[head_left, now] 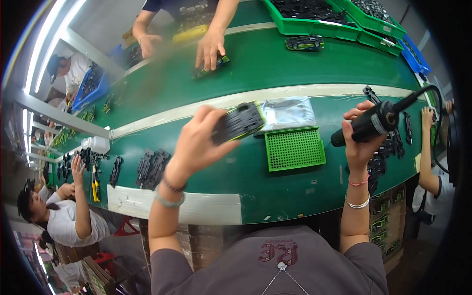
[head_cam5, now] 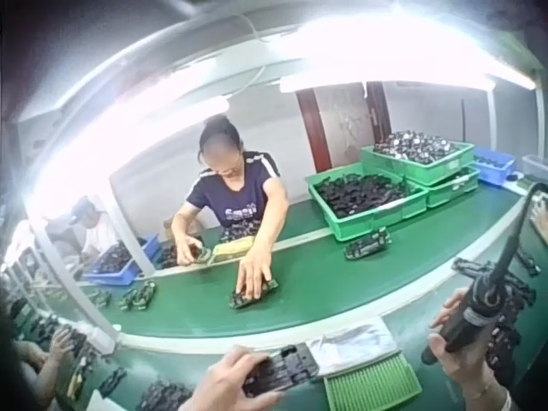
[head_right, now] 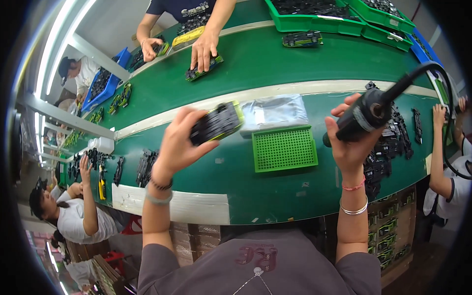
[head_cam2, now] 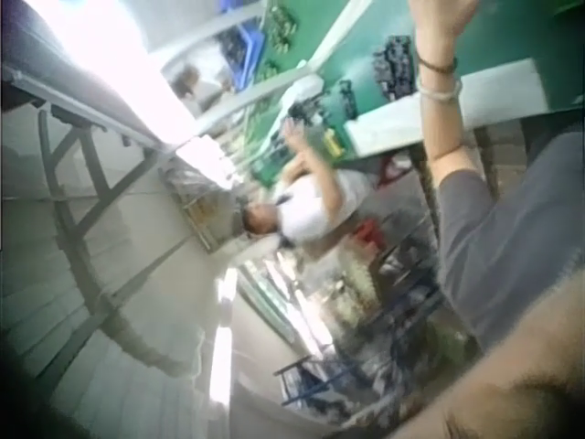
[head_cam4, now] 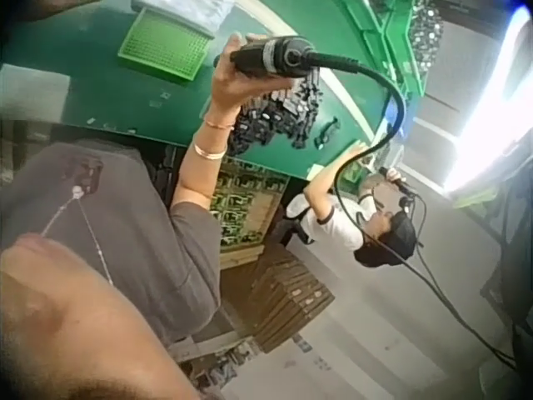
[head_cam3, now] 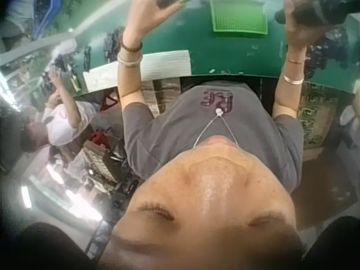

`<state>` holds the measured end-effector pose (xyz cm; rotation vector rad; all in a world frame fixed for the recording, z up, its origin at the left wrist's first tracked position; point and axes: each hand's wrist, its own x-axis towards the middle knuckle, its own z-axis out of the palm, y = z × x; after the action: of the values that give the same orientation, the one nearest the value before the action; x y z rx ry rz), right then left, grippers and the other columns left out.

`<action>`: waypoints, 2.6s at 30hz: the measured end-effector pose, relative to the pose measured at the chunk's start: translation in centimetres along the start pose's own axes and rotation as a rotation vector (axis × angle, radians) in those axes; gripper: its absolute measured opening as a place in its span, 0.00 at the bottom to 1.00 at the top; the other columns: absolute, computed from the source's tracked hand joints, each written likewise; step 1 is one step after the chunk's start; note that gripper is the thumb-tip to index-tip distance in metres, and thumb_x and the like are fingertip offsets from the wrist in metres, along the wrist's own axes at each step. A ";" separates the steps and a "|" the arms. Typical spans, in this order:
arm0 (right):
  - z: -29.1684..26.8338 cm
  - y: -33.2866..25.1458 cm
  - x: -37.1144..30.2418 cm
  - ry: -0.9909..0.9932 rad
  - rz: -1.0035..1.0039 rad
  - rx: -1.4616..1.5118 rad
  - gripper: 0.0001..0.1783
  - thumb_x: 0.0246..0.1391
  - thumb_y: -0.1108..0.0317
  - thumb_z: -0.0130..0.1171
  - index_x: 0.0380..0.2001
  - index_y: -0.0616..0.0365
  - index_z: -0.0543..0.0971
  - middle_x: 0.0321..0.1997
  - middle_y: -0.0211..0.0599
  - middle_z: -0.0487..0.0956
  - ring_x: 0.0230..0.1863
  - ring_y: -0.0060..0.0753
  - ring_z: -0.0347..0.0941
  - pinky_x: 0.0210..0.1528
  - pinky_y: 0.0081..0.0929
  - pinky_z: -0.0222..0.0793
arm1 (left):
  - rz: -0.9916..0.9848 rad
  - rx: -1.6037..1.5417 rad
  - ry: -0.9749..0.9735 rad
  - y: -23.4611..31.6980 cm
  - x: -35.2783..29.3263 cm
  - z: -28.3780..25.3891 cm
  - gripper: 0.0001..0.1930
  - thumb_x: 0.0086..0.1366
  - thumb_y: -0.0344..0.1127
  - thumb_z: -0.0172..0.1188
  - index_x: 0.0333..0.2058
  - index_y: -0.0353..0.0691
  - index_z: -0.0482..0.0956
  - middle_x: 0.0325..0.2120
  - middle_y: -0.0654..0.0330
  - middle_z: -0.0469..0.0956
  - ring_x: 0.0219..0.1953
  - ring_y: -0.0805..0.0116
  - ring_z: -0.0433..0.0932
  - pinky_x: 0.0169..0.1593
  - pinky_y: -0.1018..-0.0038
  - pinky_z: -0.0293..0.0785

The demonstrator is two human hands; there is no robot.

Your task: The person takes toy cars from the conveyor belt, drives screws into their chassis using an electric screwdriver, and places the cars into a compartmentalized tray.

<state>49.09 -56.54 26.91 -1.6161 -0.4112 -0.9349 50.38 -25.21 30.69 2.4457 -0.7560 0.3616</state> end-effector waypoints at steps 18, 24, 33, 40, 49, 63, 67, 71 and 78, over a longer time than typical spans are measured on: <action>0.5 2.3 -0.9 0.307 0.120 0.124 0.28 0.47 0.58 0.61 0.47 0.60 0.62 0.31 0.35 0.71 0.28 0.25 0.73 0.32 0.18 0.69 | 0.237 -0.185 -0.090 -1.2 6.6 10.1 0.21 0.45 0.38 0.64 0.39 0.38 0.72 0.34 0.54 0.68 0.39 0.58 0.68 0.44 0.67 0.67; 1.1 2.8 -1.1 0.259 0.292 0.102 0.40 0.48 0.32 0.40 0.43 0.63 0.65 0.24 0.32 0.71 0.23 0.24 0.71 0.27 0.18 0.67 | 0.275 -0.239 -0.053 -2.0 6.0 11.0 0.19 0.47 0.36 0.64 0.39 0.40 0.72 0.36 0.54 0.68 0.41 0.56 0.67 0.46 0.66 0.66; 0.7 3.5 -1.8 0.170 0.281 0.091 0.37 0.47 0.32 0.42 0.32 0.63 0.67 0.20 0.34 0.69 0.19 0.23 0.69 0.23 0.17 0.64 | 0.326 -0.172 0.045 -1.6 5.9 11.4 0.18 0.48 0.38 0.63 0.38 0.41 0.71 0.37 0.54 0.67 0.41 0.56 0.67 0.45 0.65 0.65; 1.4 2.5 -1.3 0.300 0.520 0.155 0.42 0.40 0.26 0.41 0.34 0.61 0.65 0.18 0.34 0.67 0.18 0.24 0.65 0.23 0.22 0.63 | 0.310 -0.165 0.011 -1.9 6.0 11.1 0.18 0.50 0.40 0.62 0.38 0.42 0.71 0.37 0.55 0.67 0.41 0.57 0.67 0.44 0.65 0.65; 5.7 1.6 4.2 0.204 0.345 0.581 0.49 0.31 0.17 0.31 0.30 0.56 0.66 0.15 0.34 0.66 0.17 0.29 0.64 0.22 0.25 0.63 | 0.290 -0.150 -0.020 -1.9 6.0 10.9 0.18 0.49 0.40 0.62 0.38 0.43 0.72 0.37 0.54 0.67 0.40 0.56 0.68 0.43 0.65 0.66; 7.8 6.0 3.5 0.002 0.400 0.409 0.48 0.31 0.17 0.31 0.29 0.57 0.64 0.15 0.34 0.66 0.17 0.29 0.64 0.22 0.23 0.62 | 0.302 -0.189 -0.021 -1.9 6.2 11.0 0.18 0.48 0.39 0.63 0.38 0.42 0.71 0.36 0.53 0.67 0.40 0.54 0.68 0.43 0.64 0.66; 8.7 6.1 3.3 0.037 0.335 0.411 0.44 0.39 0.23 0.36 0.24 0.61 0.66 0.13 0.35 0.66 0.15 0.26 0.65 0.18 0.20 0.61 | 0.314 -0.190 -0.009 -2.0 6.2 11.2 0.17 0.48 0.38 0.63 0.37 0.41 0.71 0.36 0.53 0.67 0.41 0.55 0.68 0.44 0.64 0.66; 8.8 6.1 3.2 0.111 0.328 0.454 0.41 0.46 0.28 0.39 0.21 0.64 0.67 0.12 0.36 0.67 0.13 0.24 0.65 0.15 0.17 0.60 | 0.315 -0.161 -0.030 -2.0 6.1 10.8 0.17 0.48 0.38 0.63 0.37 0.41 0.71 0.36 0.53 0.67 0.41 0.55 0.68 0.44 0.64 0.66; 8.9 5.7 3.4 0.018 0.390 0.339 0.45 0.36 0.20 0.36 0.26 0.58 0.65 0.14 0.35 0.65 0.15 0.29 0.65 0.18 0.22 0.62 | 0.327 -0.173 -0.030 -2.2 5.9 10.9 0.18 0.47 0.36 0.63 0.38 0.40 0.71 0.37 0.53 0.67 0.43 0.54 0.67 0.46 0.64 0.65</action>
<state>58.28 -50.54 25.63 -1.3126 -0.2152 -0.5496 57.43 -32.54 23.30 2.1712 -1.1547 0.3656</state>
